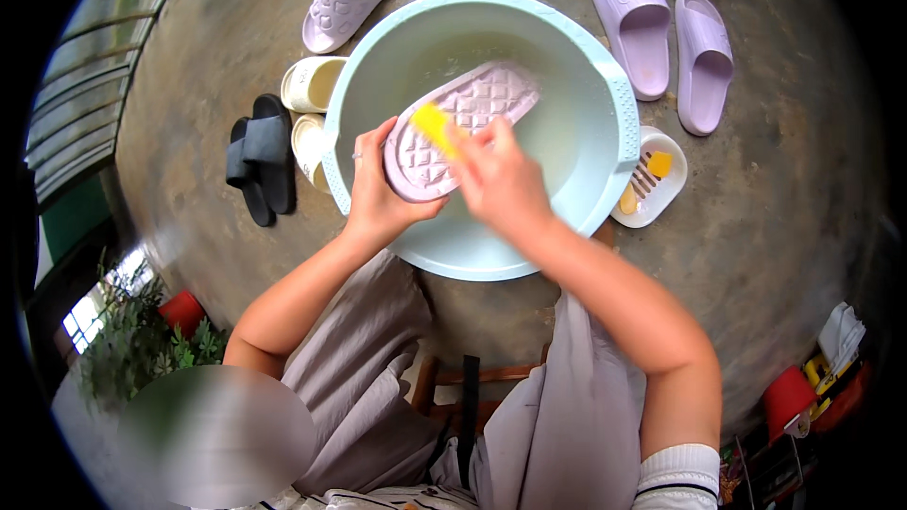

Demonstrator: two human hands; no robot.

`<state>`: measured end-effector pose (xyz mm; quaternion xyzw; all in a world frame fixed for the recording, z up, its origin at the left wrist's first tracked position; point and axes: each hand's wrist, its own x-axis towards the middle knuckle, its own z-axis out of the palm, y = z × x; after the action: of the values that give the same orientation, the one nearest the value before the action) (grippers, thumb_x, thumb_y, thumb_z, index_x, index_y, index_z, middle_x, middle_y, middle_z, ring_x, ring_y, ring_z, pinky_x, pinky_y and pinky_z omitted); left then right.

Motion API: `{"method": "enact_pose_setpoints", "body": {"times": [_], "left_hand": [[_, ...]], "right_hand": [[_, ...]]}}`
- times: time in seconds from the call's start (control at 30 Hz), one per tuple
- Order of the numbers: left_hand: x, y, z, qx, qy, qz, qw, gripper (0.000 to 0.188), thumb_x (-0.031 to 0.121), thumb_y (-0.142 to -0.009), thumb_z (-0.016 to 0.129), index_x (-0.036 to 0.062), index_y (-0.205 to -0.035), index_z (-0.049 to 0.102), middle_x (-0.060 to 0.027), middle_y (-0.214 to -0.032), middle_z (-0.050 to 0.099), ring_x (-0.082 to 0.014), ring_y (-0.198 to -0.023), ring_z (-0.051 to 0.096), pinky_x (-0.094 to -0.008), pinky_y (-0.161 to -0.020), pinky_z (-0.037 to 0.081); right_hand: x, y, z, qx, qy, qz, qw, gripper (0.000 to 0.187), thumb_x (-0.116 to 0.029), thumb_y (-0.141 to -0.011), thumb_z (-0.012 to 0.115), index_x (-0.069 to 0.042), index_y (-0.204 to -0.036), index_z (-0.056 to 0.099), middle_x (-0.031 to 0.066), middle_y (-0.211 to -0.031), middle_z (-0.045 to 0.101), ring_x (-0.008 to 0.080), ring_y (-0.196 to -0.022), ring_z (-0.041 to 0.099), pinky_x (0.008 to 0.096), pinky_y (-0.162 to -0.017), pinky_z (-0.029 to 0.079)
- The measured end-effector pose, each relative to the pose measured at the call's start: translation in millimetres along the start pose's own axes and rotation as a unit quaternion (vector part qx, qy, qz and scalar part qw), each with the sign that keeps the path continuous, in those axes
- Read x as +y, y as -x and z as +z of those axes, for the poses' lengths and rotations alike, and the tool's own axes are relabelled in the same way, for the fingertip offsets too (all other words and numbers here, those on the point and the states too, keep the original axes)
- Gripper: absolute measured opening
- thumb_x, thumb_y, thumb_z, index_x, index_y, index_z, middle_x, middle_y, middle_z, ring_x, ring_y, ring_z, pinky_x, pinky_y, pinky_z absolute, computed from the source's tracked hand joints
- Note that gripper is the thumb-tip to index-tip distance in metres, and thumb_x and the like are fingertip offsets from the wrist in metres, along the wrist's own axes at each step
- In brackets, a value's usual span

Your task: The person scrubs a pair of light purple slippers using a yellow brush and water from a light blue basin. They clean the top, sides, and textured soles of the slippers, rinsing them in the basin and placing them on the floor after cleaning.

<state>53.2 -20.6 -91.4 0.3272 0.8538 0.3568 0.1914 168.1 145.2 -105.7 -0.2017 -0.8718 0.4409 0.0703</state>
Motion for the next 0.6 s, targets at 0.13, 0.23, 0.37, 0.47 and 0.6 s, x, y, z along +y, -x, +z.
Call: {"method": "enact_pose_setpoints", "body": {"times": [0.13,0.23,0.37,0.47,0.6], "left_hand": [[3.6,2.1,3.1,-0.001,-0.014,0.026,1.000,0.107,0.022,-0.053,0.094,-0.0005,-0.141,0.037,-0.0192,-0.126,0.046,-0.0350,-0.118,0.047,-0.0427,-0.105,0.041],[0.7,6.5,-1.2,-0.001,-0.012,0.015,1.000,0.107,0.021,-0.053,0.093,-0.0006,-0.141,0.036,-0.0193,-0.127,0.046,-0.0354,-0.119,0.047,-0.0427,-0.105,0.041],[9.6,9.4,-2.4,-0.015,0.001,0.022,1.000,0.108,0.020,-0.053,0.093,-0.0005,-0.142,0.036,-0.0194,-0.127,0.045,-0.0353,-0.119,0.046,-0.0424,-0.106,0.041],[6.7,12.4,-1.4,-0.001,-0.008,0.017,1.000,0.109,0.020,-0.051,0.094,-0.0006,-0.142,0.036,-0.0188,-0.126,0.046,-0.0353,-0.119,0.047,-0.0423,-0.105,0.042],[-0.1,8.2,-9.9,-0.016,0.000,-0.004,1.000,0.107,0.018,-0.053,0.094,-0.0021,-0.140,0.036,-0.0210,-0.126,0.044,-0.0374,-0.119,0.048,-0.0440,-0.103,0.044]], "right_hand": [[50.3,-23.0,6.8,0.018,0.073,0.082,0.994,0.041,-0.018,-0.090,0.068,-0.018,-0.131,0.065,0.0130,-0.100,0.055,0.0310,-0.074,0.064,0.0419,-0.065,0.055],[22.1,-14.5,10.7,0.009,0.004,0.014,1.000,0.040,-0.018,-0.090,0.068,-0.018,-0.130,0.066,0.0131,-0.100,0.056,0.0309,-0.074,0.064,0.0426,-0.065,0.054],[51.7,-24.8,2.6,0.009,0.101,0.091,0.991,0.040,-0.017,-0.091,0.067,-0.016,-0.130,0.065,0.0131,-0.099,0.055,0.0313,-0.073,0.064,0.0430,-0.063,0.054],[32.8,-12.6,10.2,0.008,0.041,0.101,0.994,0.036,-0.013,-0.091,0.068,-0.014,-0.127,0.068,0.0128,-0.096,0.055,0.0284,-0.073,0.063,0.0392,-0.066,0.053],[-39.1,37.2,-15.4,-0.049,-0.084,0.020,0.995,0.039,-0.009,-0.090,0.069,-0.011,-0.129,0.067,0.0128,-0.098,0.056,0.0263,-0.071,0.063,0.0361,-0.065,0.053]]}}
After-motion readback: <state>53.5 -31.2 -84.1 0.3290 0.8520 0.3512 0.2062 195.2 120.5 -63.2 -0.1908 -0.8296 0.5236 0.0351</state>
